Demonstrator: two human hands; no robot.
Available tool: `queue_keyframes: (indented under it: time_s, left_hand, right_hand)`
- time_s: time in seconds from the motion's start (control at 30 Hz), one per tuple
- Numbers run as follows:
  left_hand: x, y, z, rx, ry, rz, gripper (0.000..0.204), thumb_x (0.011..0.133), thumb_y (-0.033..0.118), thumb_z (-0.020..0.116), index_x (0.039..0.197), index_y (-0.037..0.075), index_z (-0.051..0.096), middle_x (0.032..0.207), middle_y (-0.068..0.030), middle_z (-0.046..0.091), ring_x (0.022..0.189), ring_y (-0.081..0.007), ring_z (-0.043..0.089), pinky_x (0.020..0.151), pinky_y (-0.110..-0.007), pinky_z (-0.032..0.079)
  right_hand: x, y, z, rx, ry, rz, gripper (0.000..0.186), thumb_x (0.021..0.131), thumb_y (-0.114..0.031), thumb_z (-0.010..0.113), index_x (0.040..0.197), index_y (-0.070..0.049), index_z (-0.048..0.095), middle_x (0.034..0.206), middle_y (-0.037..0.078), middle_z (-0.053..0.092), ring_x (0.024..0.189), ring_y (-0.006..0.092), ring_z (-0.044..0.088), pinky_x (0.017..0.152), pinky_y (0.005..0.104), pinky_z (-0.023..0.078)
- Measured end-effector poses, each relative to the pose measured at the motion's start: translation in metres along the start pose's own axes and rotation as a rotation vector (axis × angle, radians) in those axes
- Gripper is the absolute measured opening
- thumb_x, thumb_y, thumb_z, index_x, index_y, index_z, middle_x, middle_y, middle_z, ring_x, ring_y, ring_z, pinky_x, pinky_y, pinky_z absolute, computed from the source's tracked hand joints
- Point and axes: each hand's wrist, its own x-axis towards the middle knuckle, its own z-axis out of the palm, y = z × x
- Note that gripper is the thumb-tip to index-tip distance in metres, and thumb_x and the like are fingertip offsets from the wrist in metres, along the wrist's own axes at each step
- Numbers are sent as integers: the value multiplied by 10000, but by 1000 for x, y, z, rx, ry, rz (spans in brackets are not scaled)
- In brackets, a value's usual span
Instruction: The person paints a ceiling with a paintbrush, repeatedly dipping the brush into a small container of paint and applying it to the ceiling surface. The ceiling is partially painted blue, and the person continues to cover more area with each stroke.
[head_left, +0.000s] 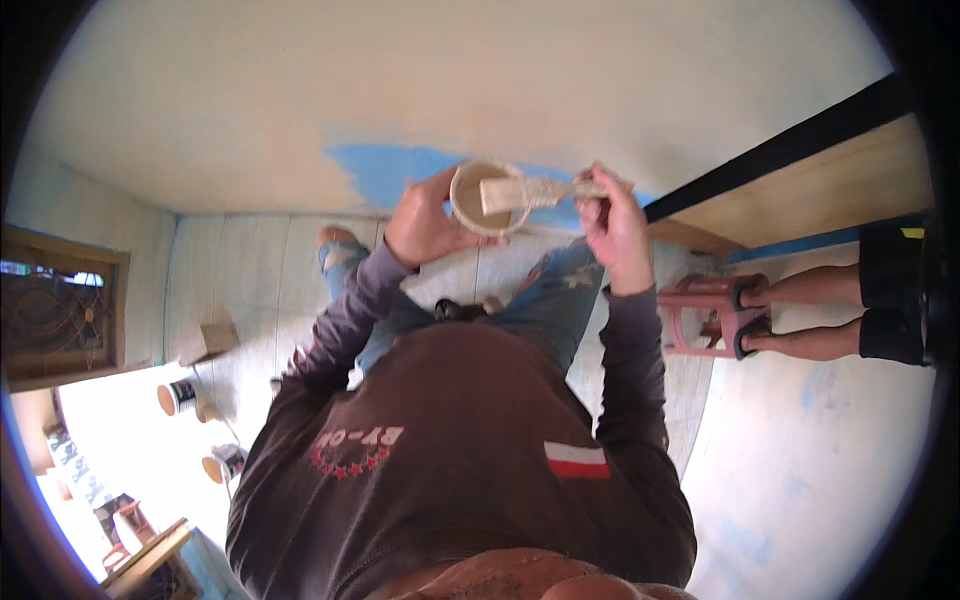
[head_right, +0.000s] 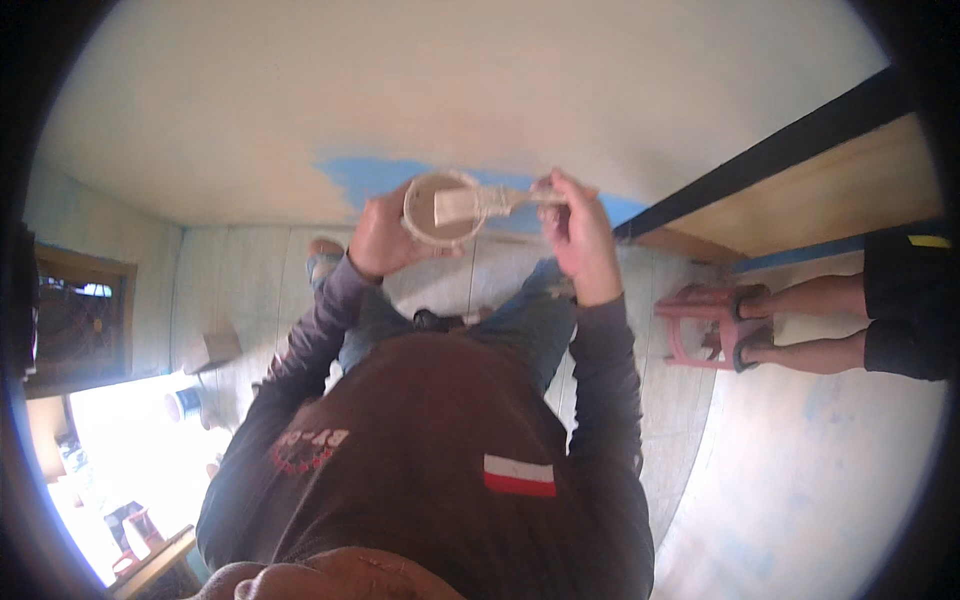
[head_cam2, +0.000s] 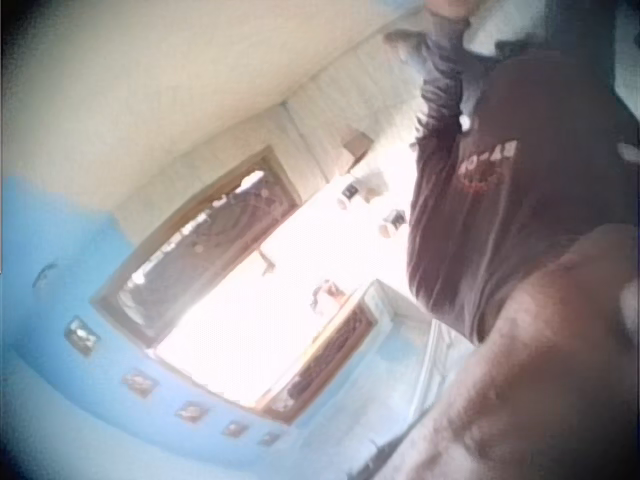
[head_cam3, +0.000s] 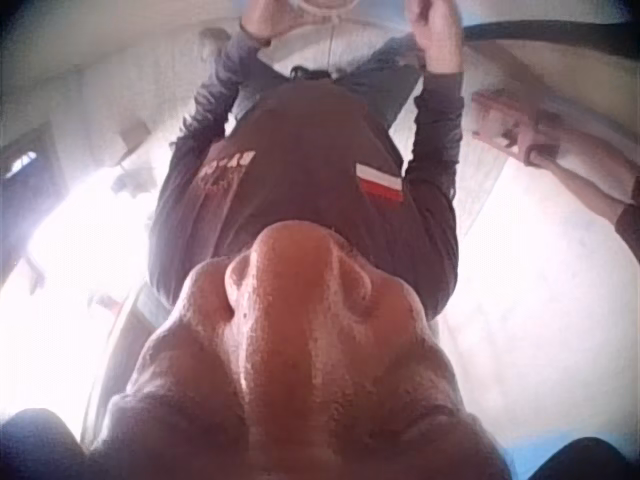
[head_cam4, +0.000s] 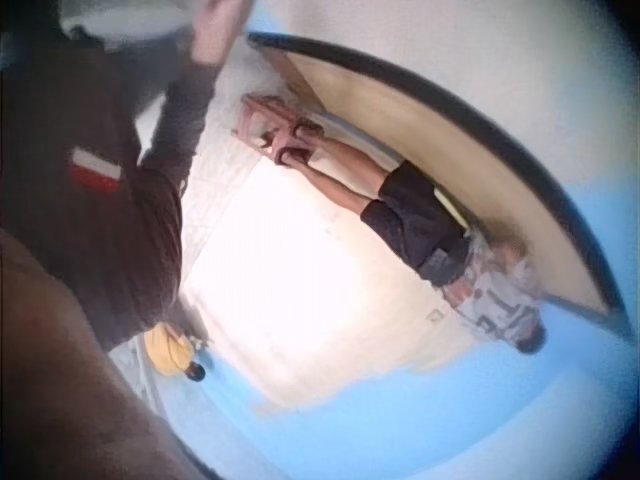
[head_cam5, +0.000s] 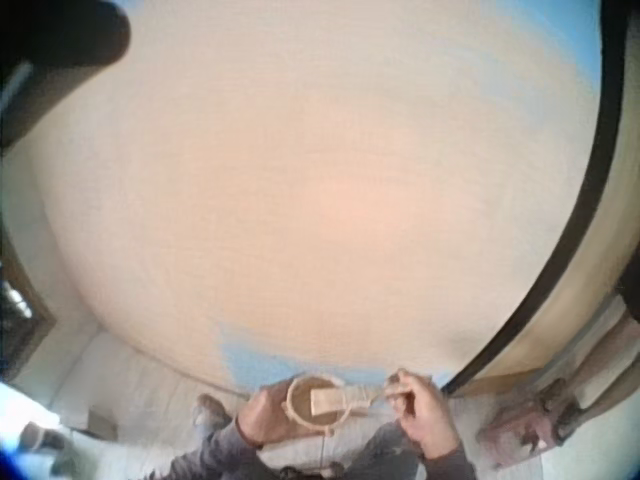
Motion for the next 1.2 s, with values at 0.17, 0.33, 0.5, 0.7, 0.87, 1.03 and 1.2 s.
queue_keyframes:
  time_s: [0.17, 0.33, 0.5, 0.7, 0.87, 1.03, 1.2]
  left_hand:
    - [5, -4, -2, -45, -16, -17, 858, 636, 380, 1003, 1309, -12, 641, 1185, -165, 745, 1114, -276, 728, 951, -401, 574]
    - [7, 21, -7, -65, -46, -1, 851, 655, 322, 1001, 1338, -13, 621, 1197, -159, 743, 1107, -252, 725, 953, -395, 578]
    - [7, 22, -4, -100, -31, 29, 852, 657, 314, 1002, 1344, -14, 619, 1194, -146, 747, 1079, -217, 723, 945, -383, 581]
    - [3, 35, -3, -92, -23, -8, 815, 678, 294, 992, 1339, -13, 626, 1179, -131, 753, 1049, -201, 726, 936, -373, 583]
    - [1, 43, -5, -123, 1, -17, 788, 686, 273, 988, 1331, -9, 632, 1169, -126, 755, 1028, -198, 733, 927, -367, 588]
    - [3, 47, -5, -157, 35, 5, 765, 694, 251, 983, 1324, -9, 635, 1155, -127, 757, 1035, -196, 732, 929, -365, 589]
    - [4, 59, -8, -143, 42, 27, 772, 686, 257, 986, 1323, -7, 637, 1153, -125, 758, 1041, -199, 732, 922, -367, 593]
  right_hand:
    - [-7, 1, -12, -73, -108, 2, 372, 1020, -416, 668, 987, -48, 715, 679, -33, 581, 567, 25, 498, 476, 180, 335]
    - [-19, 0, -14, -56, -214, -101, 240, 996, -253, 728, 1082, -31, 698, 795, 16, 649, 616, 30, 514, 502, 173, 333]
    - [-26, 1, -18, -54, -243, -184, 207, 975, -191, 746, 1090, -27, 692, 822, 36, 669, 652, 47, 554, 515, 183, 350]
    - [-33, 6, -10, 67, -118, -248, 185, 981, -227, 737, 1017, -60, 667, 804, 41, 676, 667, 68, 594, 522, 186, 386]
    - [-36, 8, -10, 204, -139, -257, 175, 974, -228, 733, 983, -80, 638, 882, 36, 687, 717, 109, 657, 522, 220, 402]
    - [-38, 1, -8, 188, -125, -329, 206, 997, -247, 688, 1015, -51, 626, 960, 64, 682, 733, 139, 663, 521, 235, 402]
    - [-44, -7, -2, 257, -181, -320, 218, 1001, -231, 666, 1043, -21, 623, 944, 68, 676, 723, 138, 656, 518, 238, 394]
